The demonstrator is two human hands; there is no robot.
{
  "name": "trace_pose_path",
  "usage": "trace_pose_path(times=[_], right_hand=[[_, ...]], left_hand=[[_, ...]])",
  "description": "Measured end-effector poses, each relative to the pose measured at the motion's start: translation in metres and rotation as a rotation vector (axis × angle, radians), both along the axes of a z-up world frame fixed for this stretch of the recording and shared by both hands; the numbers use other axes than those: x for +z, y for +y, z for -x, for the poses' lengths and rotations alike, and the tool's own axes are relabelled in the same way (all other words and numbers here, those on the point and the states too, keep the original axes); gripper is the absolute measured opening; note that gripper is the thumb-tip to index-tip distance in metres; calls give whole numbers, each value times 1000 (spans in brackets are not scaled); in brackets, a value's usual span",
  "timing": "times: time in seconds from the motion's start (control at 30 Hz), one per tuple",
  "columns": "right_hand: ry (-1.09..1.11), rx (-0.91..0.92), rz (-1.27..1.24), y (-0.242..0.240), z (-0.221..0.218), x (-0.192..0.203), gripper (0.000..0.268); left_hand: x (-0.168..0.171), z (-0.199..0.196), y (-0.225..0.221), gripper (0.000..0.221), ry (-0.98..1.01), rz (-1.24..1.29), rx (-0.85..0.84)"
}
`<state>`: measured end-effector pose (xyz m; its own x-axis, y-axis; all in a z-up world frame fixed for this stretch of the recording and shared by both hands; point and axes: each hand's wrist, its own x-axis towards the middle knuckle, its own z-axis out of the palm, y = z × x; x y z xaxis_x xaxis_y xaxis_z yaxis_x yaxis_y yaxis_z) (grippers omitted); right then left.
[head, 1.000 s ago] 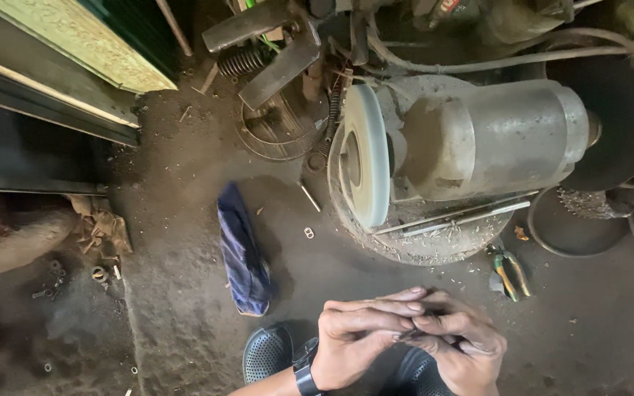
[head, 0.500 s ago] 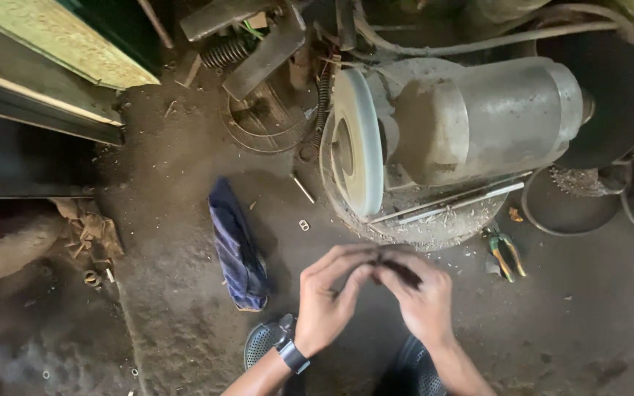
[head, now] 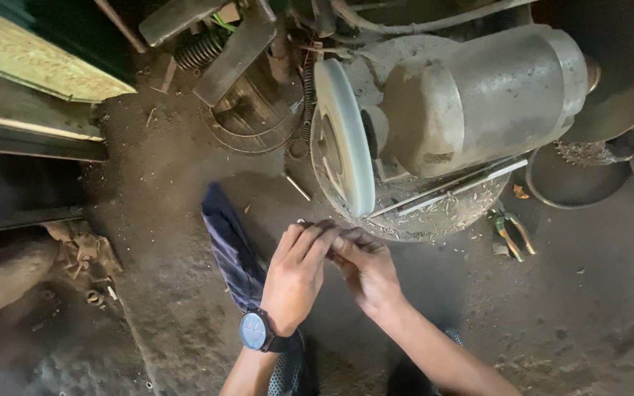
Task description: Grinding a small metal part using a bench grinder in a workshop after working on a lathe.
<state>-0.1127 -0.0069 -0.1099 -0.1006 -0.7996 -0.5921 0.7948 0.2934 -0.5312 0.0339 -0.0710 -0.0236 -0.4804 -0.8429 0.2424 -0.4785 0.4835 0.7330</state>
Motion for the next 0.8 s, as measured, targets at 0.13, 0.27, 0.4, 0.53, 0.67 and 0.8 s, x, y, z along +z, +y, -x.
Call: trace_pose_path(times=[0.13, 0.27, 0.4, 0.53, 0.67, 0.8], right_hand=[[-45, -25, -19, -9, -4, 8, 8], [-98, -62, 33, -12, -7, 3, 6], [-123, -60, 77, -14, -8, 1, 4], [-113, -54, 32, -20, -9, 9, 8], [-132, -64, 68, -17, -8, 1, 4], [-110, -63, 63, -18, -7, 1, 4]], left_hand=[[-9, 4, -3, 46, 3, 44, 26], [-10, 6, -6, 47, 3, 63, 29], [-8, 7, -9, 48, 9, 90, 39], [-12, 8, -9, 46, -11, 107, 56], [-13, 9, -10, 45, -22, 108, 64], [-11, 12, -12, 45, -5, 106, 62]])
